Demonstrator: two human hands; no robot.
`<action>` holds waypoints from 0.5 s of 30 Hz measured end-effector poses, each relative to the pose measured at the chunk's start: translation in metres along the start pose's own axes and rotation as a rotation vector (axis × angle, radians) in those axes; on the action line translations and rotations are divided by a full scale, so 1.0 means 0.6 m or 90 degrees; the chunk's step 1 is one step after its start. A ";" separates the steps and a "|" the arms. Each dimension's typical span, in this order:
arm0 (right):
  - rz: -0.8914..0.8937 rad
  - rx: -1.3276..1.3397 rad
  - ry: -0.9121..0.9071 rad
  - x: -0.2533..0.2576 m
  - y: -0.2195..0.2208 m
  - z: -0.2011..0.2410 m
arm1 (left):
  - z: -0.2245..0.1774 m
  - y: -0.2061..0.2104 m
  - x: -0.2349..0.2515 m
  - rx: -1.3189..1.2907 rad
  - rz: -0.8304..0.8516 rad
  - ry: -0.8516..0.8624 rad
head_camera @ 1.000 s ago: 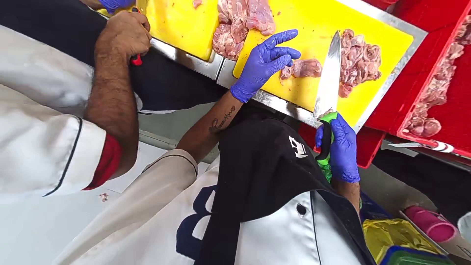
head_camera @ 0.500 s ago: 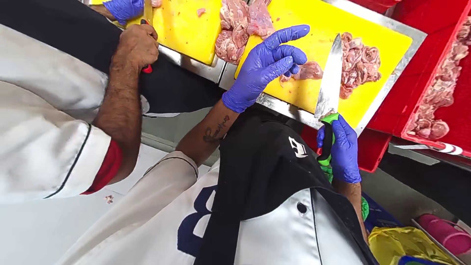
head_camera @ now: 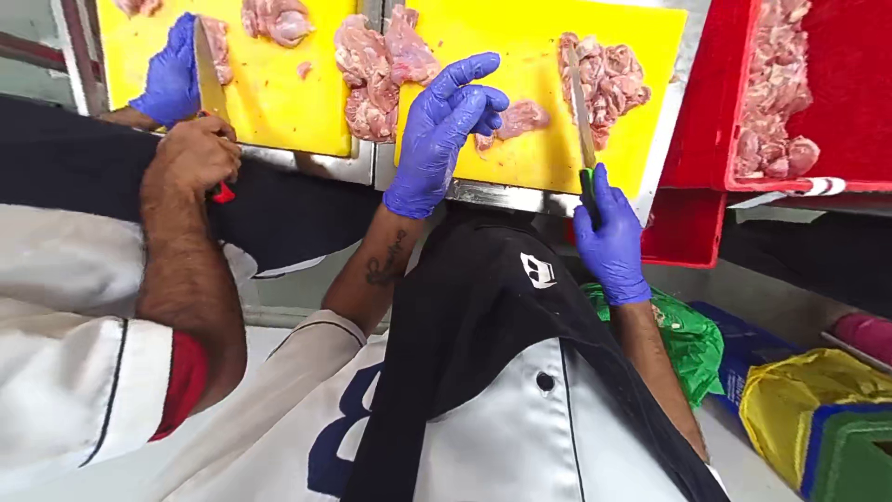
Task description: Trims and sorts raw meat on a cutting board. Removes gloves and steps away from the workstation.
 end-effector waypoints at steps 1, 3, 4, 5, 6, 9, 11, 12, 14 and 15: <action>-0.012 -0.032 -0.011 0.007 0.010 0.006 | -0.003 0.000 0.005 0.003 -0.002 0.004; -0.031 -0.078 -0.024 0.022 0.031 0.013 | -0.010 0.000 0.008 0.006 0.001 0.010; -0.039 -0.091 -0.030 0.030 0.041 0.013 | -0.013 -0.002 0.007 0.009 0.002 0.009; -0.048 -0.100 -0.038 0.039 0.052 0.011 | -0.016 -0.005 0.005 0.008 0.002 0.008; -0.053 -0.106 -0.044 0.046 0.062 0.007 | -0.017 -0.007 0.002 0.005 0.000 0.006; -0.061 -0.114 -0.044 0.061 0.082 -0.008 | -0.016 -0.004 -0.017 -0.013 -0.019 -0.015; -0.088 -0.103 -0.055 0.066 0.076 -0.012 | -0.008 0.002 -0.023 -0.068 -0.028 -0.026; -0.111 -0.080 -0.068 0.064 0.065 -0.009 | -0.001 0.010 -0.022 -0.109 -0.030 -0.031; -0.188 0.017 -0.136 0.048 0.023 0.020 | 0.016 0.043 -0.012 -0.221 -0.050 -0.052; -0.236 0.082 -0.198 0.035 -0.006 0.044 | 0.025 0.065 -0.003 -0.290 -0.055 -0.072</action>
Point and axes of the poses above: each hand's wrist, its own x-axis towards the middle knuckle, its own y-axis out of the palm, z = x × y, the point moved 2 cm from there along x, towards the middle knuckle, and after that the axes turned 7 degrees about -x, right-handed, at the moved point
